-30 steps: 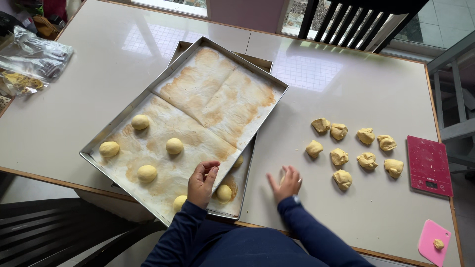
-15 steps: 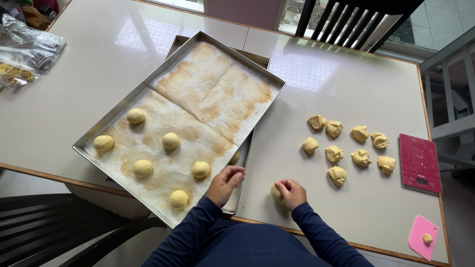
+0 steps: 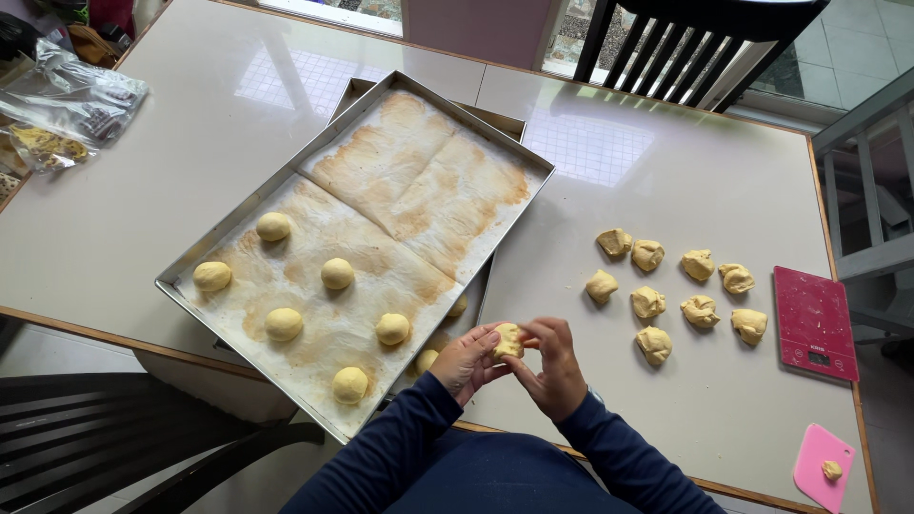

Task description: The person rolls small pieces of dough into balls and places them onto a baking tray lined with parchment paper. The person continues to roll and place the dough balls in rows on the tray.

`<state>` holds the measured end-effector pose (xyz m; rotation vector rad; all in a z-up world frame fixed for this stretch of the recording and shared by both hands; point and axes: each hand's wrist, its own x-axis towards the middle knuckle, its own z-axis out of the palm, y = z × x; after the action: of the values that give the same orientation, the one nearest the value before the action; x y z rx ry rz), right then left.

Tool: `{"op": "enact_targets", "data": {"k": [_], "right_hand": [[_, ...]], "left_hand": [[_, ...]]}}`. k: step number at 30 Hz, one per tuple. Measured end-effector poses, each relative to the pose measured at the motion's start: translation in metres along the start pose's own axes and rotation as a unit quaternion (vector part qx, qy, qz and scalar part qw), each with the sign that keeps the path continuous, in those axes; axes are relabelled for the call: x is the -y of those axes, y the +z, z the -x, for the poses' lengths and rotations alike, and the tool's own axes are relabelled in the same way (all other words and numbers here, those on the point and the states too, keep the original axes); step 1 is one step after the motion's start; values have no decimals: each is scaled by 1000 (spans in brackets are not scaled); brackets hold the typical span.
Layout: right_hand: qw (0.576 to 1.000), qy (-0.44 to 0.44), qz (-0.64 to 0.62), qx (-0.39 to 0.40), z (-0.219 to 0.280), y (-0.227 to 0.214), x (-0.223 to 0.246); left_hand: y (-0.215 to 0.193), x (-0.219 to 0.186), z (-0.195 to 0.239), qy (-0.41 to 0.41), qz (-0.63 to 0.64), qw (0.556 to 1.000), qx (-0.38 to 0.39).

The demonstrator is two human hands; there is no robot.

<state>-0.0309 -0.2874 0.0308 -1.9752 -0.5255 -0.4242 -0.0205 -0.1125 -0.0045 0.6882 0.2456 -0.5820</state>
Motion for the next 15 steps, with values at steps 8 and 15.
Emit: {"op": "enact_targets", "data": {"k": [8,15], "right_hand": [[992,68,-7,109,-27,-12,0],[997,57,29,37,-33,-10,1]], "left_hand": [[-2,-6,4,1,5,999,45],[10,-8,10,19,8,1000,23]]}}
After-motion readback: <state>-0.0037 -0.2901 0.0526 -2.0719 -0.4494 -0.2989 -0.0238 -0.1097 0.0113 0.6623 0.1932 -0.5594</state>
